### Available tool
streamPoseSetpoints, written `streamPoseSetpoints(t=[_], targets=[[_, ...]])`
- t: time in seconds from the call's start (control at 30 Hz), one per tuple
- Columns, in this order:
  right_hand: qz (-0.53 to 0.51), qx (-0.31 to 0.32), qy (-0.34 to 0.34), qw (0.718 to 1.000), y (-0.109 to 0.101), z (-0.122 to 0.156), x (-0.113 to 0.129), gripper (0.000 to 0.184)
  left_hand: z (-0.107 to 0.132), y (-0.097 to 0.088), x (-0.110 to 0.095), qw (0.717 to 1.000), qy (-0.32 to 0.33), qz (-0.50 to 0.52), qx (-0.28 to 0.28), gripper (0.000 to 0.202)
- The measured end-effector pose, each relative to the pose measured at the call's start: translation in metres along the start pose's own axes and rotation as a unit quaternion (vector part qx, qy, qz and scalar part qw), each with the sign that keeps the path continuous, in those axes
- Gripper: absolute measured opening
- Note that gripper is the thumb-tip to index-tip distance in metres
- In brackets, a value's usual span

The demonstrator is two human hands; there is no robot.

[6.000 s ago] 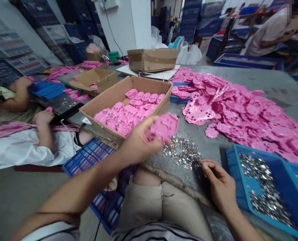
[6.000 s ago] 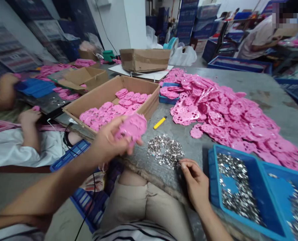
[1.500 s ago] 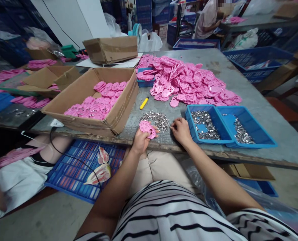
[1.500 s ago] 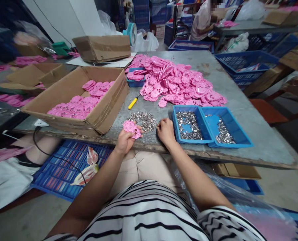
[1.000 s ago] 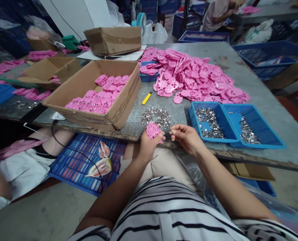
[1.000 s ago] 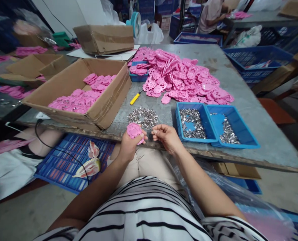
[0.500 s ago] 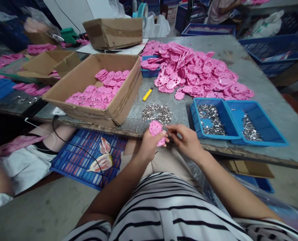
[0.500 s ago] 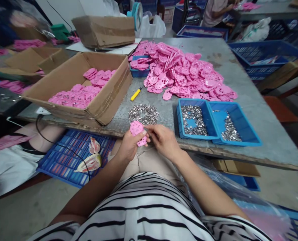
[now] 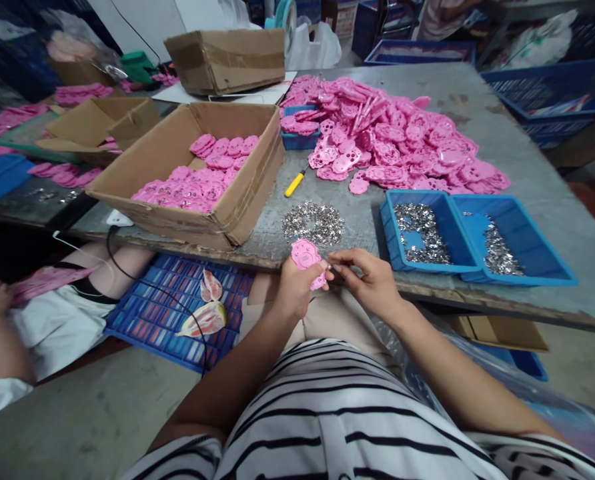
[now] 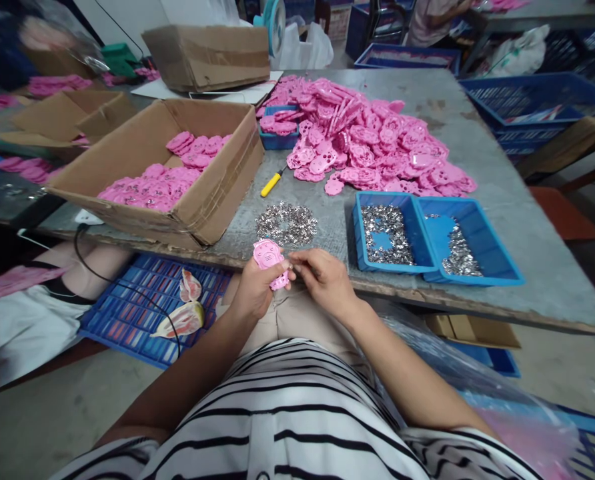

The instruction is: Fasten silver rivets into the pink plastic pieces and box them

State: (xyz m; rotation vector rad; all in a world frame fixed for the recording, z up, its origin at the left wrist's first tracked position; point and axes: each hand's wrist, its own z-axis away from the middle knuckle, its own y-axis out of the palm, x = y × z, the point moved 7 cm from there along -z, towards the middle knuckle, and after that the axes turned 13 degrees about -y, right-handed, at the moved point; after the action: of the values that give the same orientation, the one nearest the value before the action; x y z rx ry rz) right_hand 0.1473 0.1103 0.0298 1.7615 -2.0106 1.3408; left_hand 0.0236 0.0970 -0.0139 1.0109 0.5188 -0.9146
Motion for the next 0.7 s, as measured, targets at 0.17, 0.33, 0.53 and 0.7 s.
streamPoseSetpoints(t=[0.17, 0.33, 0.53, 0.7], targets=[[-0.141, -0.075, 0.168, 0.973, 0.001, 0.01, -0.02, 0.015, 0.003, -0.006, -0.006, 0.996, 0.053, -0.02, -0.063, 0.038], [-0.28, -0.095, 0.27, 0.917, 0.016, 0.018, -0.023, 0.029, 0.006, -0.008, -0.01, 0.984, 0.113, -0.078, -0.116, 0.029], [-0.201, -0.078, 0.158, 0.963, 0.011, 0.011, -0.011, 0.02, 0.005, -0.01, -0.008, 0.976, 0.138, -0.097, -0.137, 0.026], [0.016, -0.013, -0.043, 0.999, 0.0, 0.001, 0.016, 0.016, 0.004, -0.008, -0.005, 0.983, 0.105, -0.091, -0.116, 0.026]])
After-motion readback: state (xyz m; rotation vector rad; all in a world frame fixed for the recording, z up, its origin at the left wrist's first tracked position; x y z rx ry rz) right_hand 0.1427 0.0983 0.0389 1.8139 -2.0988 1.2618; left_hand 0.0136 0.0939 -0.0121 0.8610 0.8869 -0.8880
